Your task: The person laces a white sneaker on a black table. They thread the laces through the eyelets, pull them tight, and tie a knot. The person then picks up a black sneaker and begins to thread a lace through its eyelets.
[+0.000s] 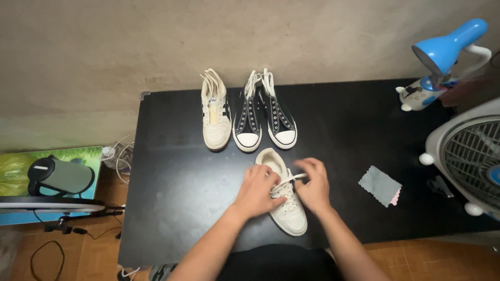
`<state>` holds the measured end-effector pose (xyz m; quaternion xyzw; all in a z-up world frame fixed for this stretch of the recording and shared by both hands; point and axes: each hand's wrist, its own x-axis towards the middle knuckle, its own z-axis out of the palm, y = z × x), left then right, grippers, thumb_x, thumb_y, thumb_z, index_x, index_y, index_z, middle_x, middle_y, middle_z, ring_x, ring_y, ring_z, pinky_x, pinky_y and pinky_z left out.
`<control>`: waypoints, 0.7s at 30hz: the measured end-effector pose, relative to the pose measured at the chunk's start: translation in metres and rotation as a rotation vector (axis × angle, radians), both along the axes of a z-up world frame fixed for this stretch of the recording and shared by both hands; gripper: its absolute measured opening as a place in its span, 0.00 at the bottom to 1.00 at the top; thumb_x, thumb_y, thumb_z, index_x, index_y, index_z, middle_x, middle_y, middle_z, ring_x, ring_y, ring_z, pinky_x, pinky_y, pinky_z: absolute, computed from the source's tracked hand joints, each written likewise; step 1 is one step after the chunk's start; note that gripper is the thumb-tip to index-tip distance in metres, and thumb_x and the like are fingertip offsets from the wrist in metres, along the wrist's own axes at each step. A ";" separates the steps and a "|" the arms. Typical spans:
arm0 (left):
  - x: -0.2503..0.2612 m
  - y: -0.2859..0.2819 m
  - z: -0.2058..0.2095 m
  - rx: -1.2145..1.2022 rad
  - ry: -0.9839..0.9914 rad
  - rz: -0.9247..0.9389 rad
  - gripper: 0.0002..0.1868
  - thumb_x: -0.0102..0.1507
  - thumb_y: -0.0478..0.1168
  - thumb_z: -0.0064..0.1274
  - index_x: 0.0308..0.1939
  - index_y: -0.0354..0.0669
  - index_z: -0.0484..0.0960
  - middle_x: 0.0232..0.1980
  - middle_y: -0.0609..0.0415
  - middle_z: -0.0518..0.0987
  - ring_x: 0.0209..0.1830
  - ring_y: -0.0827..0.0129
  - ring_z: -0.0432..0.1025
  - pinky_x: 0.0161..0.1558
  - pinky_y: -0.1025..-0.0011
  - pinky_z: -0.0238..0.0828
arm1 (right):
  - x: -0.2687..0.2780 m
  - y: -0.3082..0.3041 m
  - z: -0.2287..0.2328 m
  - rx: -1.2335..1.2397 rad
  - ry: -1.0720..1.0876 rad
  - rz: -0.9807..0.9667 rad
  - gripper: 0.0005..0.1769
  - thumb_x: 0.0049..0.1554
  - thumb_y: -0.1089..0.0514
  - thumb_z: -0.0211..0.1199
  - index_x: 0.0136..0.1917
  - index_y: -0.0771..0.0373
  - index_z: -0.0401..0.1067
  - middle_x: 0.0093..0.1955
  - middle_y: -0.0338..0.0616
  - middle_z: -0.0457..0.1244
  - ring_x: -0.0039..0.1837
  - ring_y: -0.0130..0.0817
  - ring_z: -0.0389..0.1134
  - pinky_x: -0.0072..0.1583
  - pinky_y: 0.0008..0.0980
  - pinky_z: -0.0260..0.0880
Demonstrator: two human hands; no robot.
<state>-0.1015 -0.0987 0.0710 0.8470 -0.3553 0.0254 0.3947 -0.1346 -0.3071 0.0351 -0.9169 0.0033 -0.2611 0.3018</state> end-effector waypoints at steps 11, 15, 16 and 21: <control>0.012 0.008 -0.035 -0.338 0.583 0.184 0.06 0.51 0.32 0.56 0.31 0.39 0.79 0.34 0.50 0.78 0.37 0.61 0.73 0.40 0.65 0.68 | 0.019 -0.041 -0.051 1.164 0.418 -0.332 0.09 0.59 0.61 0.60 0.51 0.67 0.74 0.43 0.48 0.72 0.41 0.33 0.73 0.44 0.30 0.73; 0.019 0.037 -0.047 -0.292 0.540 0.017 0.16 0.49 0.36 0.54 0.39 0.40 0.88 0.31 0.52 0.79 0.34 0.71 0.70 0.41 0.71 0.68 | 0.028 -0.062 -0.061 1.244 0.501 -0.529 0.09 0.62 0.60 0.57 0.52 0.67 0.72 0.42 0.49 0.71 0.37 0.32 0.70 0.38 0.31 0.70; 0.022 0.042 -0.051 -0.349 0.608 -0.027 0.15 0.50 0.37 0.53 0.38 0.39 0.88 0.32 0.53 0.81 0.34 0.71 0.72 0.42 0.72 0.69 | 0.030 -0.066 -0.063 1.253 0.505 -0.530 0.09 0.62 0.60 0.57 0.52 0.67 0.72 0.42 0.49 0.71 0.36 0.32 0.69 0.37 0.30 0.70; 0.024 0.056 -0.077 -0.647 0.919 0.132 0.11 0.55 0.39 0.53 0.30 0.33 0.87 0.31 0.48 0.81 0.32 0.66 0.69 0.38 0.71 0.61 | 0.030 -0.081 -0.078 1.260 0.558 -0.541 0.08 0.63 0.60 0.57 0.48 0.67 0.73 0.41 0.49 0.71 0.33 0.30 0.68 0.34 0.29 0.70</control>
